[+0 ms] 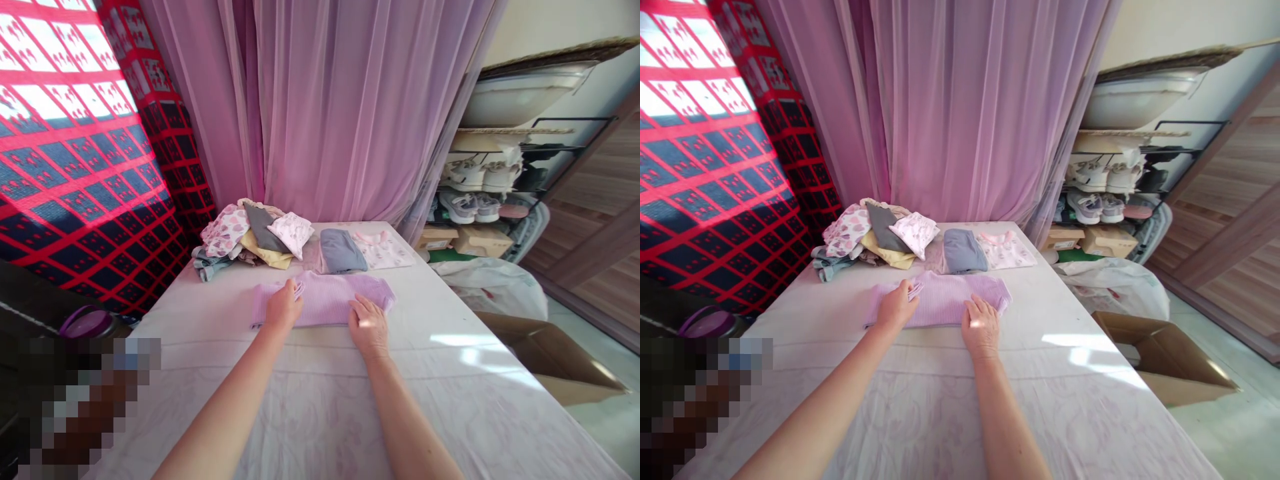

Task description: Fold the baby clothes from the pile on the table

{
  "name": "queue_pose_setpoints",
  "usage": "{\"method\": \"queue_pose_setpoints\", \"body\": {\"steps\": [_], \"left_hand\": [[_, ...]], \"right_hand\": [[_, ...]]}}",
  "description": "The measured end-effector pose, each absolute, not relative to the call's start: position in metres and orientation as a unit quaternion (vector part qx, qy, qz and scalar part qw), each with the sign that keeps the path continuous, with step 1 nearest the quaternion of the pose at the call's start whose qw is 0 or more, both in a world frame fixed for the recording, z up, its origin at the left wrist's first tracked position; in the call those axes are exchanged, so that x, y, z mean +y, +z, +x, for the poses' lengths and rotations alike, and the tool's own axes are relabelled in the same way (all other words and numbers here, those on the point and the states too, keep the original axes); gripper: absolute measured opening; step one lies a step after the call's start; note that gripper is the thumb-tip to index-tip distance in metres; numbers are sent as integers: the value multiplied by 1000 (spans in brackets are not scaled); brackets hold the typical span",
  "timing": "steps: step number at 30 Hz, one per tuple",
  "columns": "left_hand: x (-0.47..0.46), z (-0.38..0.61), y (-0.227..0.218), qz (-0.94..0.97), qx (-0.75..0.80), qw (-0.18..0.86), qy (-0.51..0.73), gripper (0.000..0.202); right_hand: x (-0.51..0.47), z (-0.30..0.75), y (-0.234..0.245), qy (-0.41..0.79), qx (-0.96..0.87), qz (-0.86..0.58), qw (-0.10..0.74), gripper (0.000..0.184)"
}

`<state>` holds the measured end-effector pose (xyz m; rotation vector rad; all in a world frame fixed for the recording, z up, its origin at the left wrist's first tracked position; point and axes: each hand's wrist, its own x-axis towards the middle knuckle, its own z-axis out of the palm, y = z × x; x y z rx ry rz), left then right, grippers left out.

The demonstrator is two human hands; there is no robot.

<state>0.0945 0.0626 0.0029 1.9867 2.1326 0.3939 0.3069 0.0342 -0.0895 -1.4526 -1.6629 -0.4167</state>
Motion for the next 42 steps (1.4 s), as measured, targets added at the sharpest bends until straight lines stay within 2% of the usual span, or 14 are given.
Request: {"method": "queue_pose_setpoints", "body": {"steps": [4,6,10,14,17,23,29,32,35,38,40,42], "left_hand": [[57,96,0,704,682,117,159,37],[57,88,-2,727,654,124,169,34],[58,63,-11,771,613,62,162,35],[56,49,-26,776,622,25,105,54],[53,50,-31,779,621,22,82,61],[52,52,-28,782,620,36,59,63],[56,50,-31,783,615,46,79,58],[60,43,-31,781,613,71,100,56],[63,25,-28,725,646,118,210,53],[63,1,-25,577,714,242,314,57],[62,-12,-22,498,731,328,330,59],[60,-19,-19,467,722,390,328,52]], "right_hand": [[32,306,-87,-135,-672,-595,420,28],[31,305,-85,-118,-670,-607,411,29],[30,305,-82,-95,-667,-619,404,31],[27,306,-77,-102,-667,-615,408,31],[21,297,-66,-109,-671,-613,403,32],[8,236,-43,-35,-789,-539,292,43],[8,209,-50,77,-805,-550,209,50],[8,211,-51,90,-800,-557,206,50],[8,211,-49,88,-797,-562,203,50],[7,210,-47,86,-798,-562,200,50],[7,210,-46,87,-797,-565,197,50],[7,210,-45,89,-796,-568,192,49]]}}
